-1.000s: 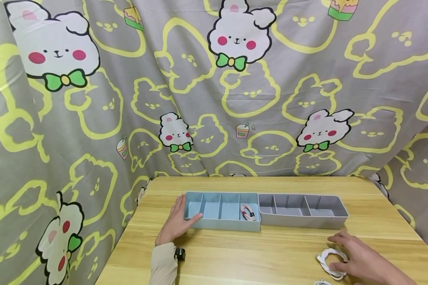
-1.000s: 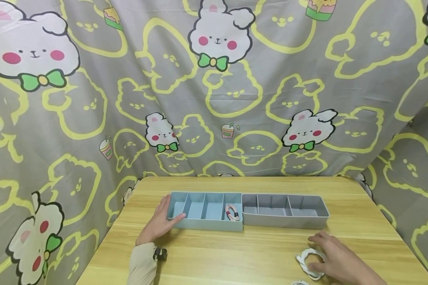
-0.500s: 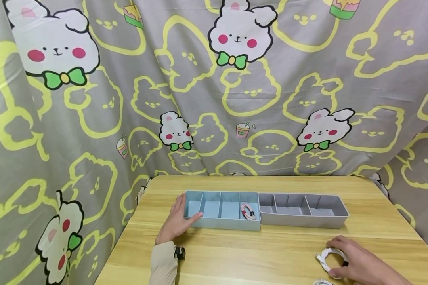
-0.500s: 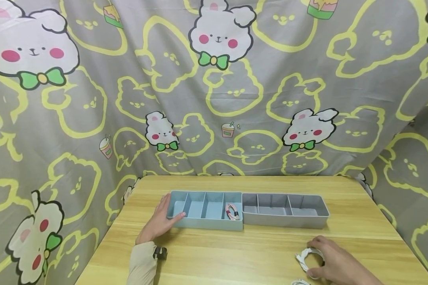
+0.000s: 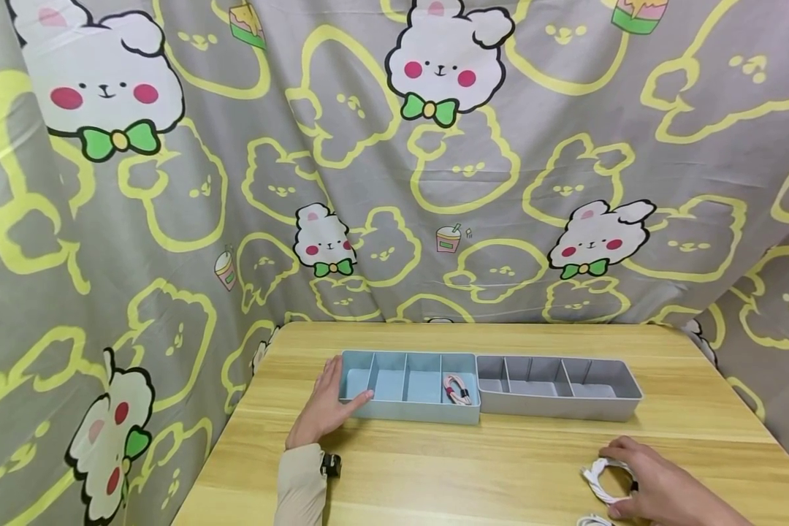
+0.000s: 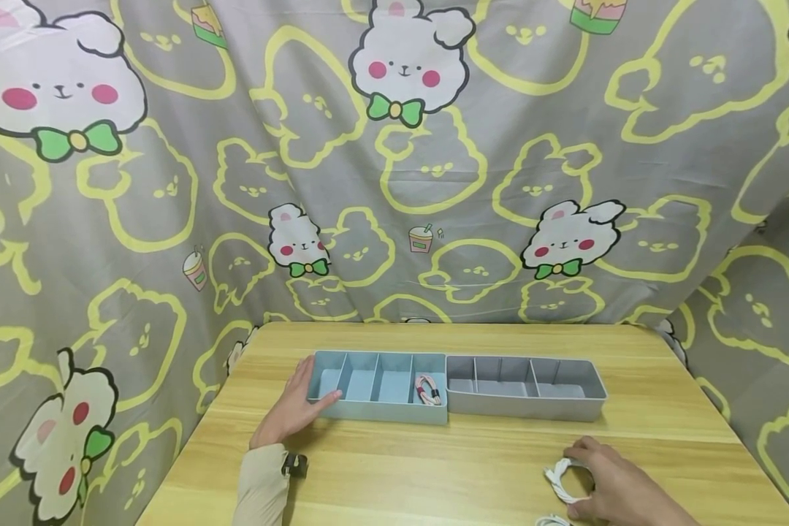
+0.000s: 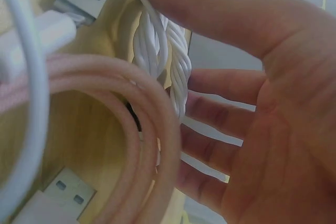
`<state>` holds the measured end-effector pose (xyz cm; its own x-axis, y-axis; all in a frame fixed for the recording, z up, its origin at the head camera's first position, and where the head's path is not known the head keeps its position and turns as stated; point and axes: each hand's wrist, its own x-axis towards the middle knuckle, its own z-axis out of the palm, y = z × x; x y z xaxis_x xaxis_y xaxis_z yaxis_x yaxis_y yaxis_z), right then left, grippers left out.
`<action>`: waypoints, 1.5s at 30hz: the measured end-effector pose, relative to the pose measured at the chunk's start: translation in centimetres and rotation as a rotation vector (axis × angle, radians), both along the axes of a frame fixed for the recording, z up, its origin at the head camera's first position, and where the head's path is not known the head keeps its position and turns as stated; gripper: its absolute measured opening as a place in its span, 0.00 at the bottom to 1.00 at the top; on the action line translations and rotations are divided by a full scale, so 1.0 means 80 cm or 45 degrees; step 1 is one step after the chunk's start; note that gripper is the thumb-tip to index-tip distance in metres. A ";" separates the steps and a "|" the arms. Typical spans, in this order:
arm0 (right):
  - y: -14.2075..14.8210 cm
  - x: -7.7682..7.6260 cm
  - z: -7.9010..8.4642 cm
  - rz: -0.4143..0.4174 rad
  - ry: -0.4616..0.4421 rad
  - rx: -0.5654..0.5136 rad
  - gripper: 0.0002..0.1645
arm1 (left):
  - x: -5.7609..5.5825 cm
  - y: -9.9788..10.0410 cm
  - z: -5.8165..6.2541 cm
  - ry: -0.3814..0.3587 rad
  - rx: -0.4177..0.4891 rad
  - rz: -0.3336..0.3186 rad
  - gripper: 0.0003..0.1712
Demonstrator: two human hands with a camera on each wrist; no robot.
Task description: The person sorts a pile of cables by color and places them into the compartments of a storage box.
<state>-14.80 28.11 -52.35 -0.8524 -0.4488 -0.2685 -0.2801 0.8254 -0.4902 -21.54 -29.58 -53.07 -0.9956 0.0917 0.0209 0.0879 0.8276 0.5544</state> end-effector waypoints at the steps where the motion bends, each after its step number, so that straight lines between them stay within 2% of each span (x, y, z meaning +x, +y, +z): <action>1: 0.000 0.001 0.000 -0.002 -0.005 -0.005 0.42 | 0.000 0.000 0.000 0.000 0.002 0.000 0.67; 8: 0.002 0.003 0.000 0.033 0.004 -0.043 0.44 | 0.002 0.002 0.000 0.022 0.010 0.001 0.67; 13: 0.002 0.002 -0.001 0.067 0.045 -0.010 0.45 | 0.001 0.002 -0.001 0.037 0.007 0.003 0.67; 27: 0.003 0.005 -0.006 0.159 0.140 -0.065 0.46 | 0.000 0.000 0.000 0.003 0.009 -0.006 0.68; 35: 0.002 0.006 -0.003 0.143 0.159 -0.055 0.45 | 0.000 0.001 0.000 0.038 0.008 -0.008 0.67; 42: 0.002 0.006 -0.001 0.130 0.158 -0.058 0.39 | 0.000 0.001 0.001 0.001 0.006 -0.004 0.68; 45: 0.003 0.007 -0.001 0.133 0.169 -0.053 0.38 | 0.001 0.001 0.001 0.016 0.019 -0.004 0.68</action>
